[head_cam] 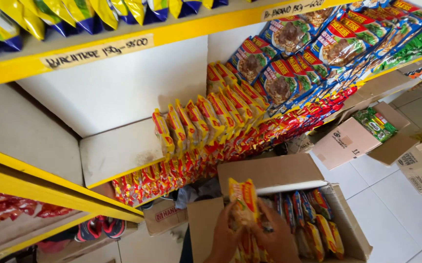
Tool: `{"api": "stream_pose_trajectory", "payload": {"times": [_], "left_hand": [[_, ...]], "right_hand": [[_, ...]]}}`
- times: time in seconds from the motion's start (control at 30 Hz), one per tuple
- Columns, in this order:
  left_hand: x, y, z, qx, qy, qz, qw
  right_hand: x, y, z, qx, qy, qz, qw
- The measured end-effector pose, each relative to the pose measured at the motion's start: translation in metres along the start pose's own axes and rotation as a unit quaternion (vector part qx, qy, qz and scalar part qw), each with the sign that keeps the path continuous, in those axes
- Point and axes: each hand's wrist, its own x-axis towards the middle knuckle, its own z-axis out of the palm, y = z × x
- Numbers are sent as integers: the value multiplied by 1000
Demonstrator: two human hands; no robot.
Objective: The person stocks packs of instant noodles onto a retail shelf from a cardboard shipping box.
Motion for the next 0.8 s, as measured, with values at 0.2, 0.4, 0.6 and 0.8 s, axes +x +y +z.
{"api": "stream_pose_trajectory", "payload": {"times": [0.2,0.4,0.6,0.8], "left_hand": [[15,50,-82,221,181,225,932],[40,105,-141,323,316,309,837],[70,139,-176,366,339,295,815],[90,153,-182,397,317,235,828]], "right_hand": [[27,-84,50,-8,-115,-184,976],[70,-151,105,-69,-97,-404,907],[108,-196,147,-182,-8,-511,840],[137,-198,168,-221,36,-530,818]]}}
